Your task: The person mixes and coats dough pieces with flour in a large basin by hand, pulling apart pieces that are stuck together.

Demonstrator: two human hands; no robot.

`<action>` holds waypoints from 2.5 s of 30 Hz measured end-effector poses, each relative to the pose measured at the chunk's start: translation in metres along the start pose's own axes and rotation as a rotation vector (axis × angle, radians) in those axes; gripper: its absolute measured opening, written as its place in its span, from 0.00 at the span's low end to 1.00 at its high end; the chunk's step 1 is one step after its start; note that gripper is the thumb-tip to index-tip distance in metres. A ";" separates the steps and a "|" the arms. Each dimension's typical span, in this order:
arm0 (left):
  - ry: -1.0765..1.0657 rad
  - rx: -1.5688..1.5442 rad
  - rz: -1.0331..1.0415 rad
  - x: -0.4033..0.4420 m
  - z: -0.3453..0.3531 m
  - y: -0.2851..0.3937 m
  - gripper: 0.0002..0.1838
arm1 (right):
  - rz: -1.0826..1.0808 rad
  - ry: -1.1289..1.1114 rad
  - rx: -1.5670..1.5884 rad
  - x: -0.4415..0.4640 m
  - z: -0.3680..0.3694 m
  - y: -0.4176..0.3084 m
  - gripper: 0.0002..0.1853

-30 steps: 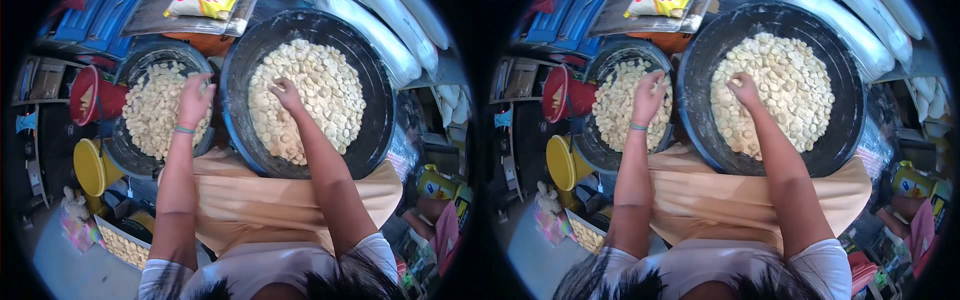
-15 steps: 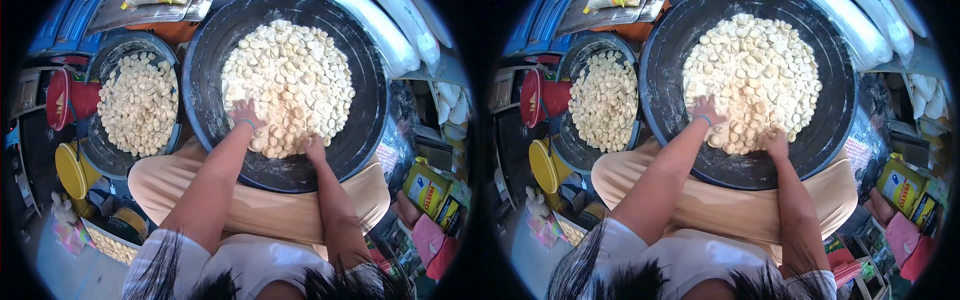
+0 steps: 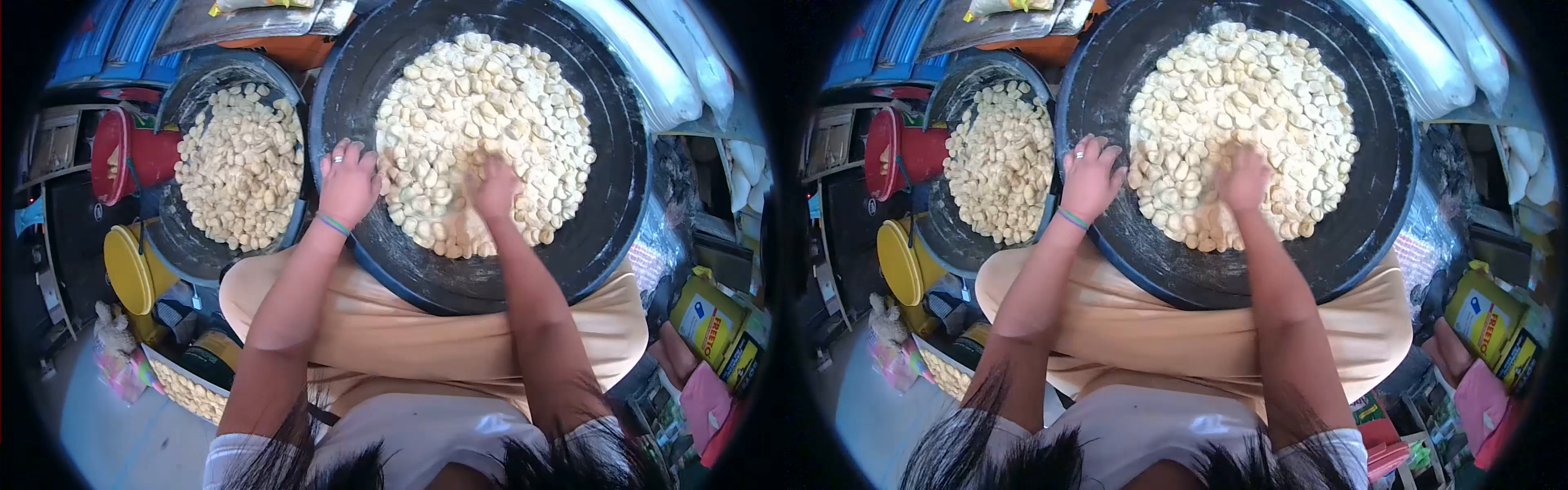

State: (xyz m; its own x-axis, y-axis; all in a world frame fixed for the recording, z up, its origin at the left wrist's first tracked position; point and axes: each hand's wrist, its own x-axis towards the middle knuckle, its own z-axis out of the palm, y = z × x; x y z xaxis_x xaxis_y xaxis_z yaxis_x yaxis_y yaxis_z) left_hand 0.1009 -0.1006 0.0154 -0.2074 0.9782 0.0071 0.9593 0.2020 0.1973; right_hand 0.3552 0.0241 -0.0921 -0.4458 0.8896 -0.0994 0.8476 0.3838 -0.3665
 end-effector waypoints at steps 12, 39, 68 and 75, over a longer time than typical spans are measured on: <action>0.154 -0.055 -0.085 -0.003 0.002 -0.014 0.07 | -0.390 -0.228 0.292 0.004 0.039 -0.056 0.29; 0.143 -0.096 -0.101 -0.003 0.000 -0.017 0.04 | -0.058 -0.457 -0.154 0.163 0.066 -0.139 0.41; 0.105 -0.070 -0.104 -0.004 -0.001 -0.017 0.09 | -0.415 -0.657 0.807 0.080 0.074 -0.101 0.19; 0.125 -0.293 0.070 -0.007 -0.019 -0.011 0.24 | -0.036 -0.862 1.408 0.042 -0.033 -0.132 0.18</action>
State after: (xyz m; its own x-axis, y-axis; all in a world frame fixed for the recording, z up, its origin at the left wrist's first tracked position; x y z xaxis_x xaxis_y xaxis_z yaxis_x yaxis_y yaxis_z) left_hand 0.0880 -0.1108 0.0316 -0.1822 0.9721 0.1478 0.8799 0.0941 0.4658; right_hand 0.2343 0.0195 -0.0173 -0.8846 0.3102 -0.3483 0.1376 -0.5400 -0.8303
